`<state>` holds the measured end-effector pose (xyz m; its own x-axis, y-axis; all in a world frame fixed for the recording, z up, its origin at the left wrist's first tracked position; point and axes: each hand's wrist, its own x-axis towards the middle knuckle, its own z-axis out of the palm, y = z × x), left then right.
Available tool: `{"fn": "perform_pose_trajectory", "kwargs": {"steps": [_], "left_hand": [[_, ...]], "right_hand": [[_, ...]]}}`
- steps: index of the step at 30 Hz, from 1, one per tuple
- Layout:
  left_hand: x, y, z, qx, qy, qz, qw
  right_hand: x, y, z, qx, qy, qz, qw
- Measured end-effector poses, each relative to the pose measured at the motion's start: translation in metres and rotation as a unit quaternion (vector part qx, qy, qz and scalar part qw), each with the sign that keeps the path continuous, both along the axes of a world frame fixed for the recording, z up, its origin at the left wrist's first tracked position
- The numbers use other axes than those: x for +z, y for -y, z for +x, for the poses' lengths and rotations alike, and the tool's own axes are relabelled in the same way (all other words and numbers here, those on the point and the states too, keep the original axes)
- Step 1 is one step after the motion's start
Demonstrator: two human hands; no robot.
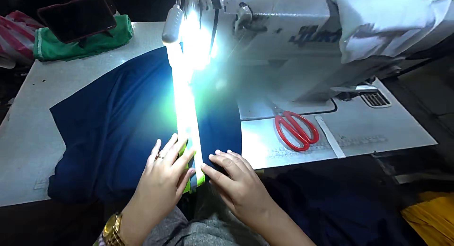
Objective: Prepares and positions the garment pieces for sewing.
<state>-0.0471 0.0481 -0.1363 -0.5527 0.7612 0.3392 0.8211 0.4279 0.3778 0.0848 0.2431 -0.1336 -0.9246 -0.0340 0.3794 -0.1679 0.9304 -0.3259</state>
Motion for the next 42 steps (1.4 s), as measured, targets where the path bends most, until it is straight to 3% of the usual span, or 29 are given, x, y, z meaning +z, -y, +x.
{"fn": "perform_pose_trajectory", "kwargs": {"steps": [6, 23, 29, 42], "left_hand": [[-0.004, -0.001, 0.008, 0.019, -0.015, 0.011, 1.000], [0.012, -0.024, -0.055, -0.018, 0.022, -0.063, 0.998], [0.002, -0.006, -0.014, -0.093, -0.065, 0.035, 0.993], [0.002, 0.001, -0.003, -0.085, -0.064, 0.008, 0.994]], "right_hand": [[0.006, -0.002, -0.006, 0.009, -0.001, 0.034, 0.999], [0.012, -0.027, -0.056, 0.008, 0.012, 0.054, 0.998], [0.007, -0.019, -0.024, 0.031, 0.010, 0.009, 0.999], [0.008, -0.014, -0.026, 0.016, -0.001, 0.060, 0.998]]}}
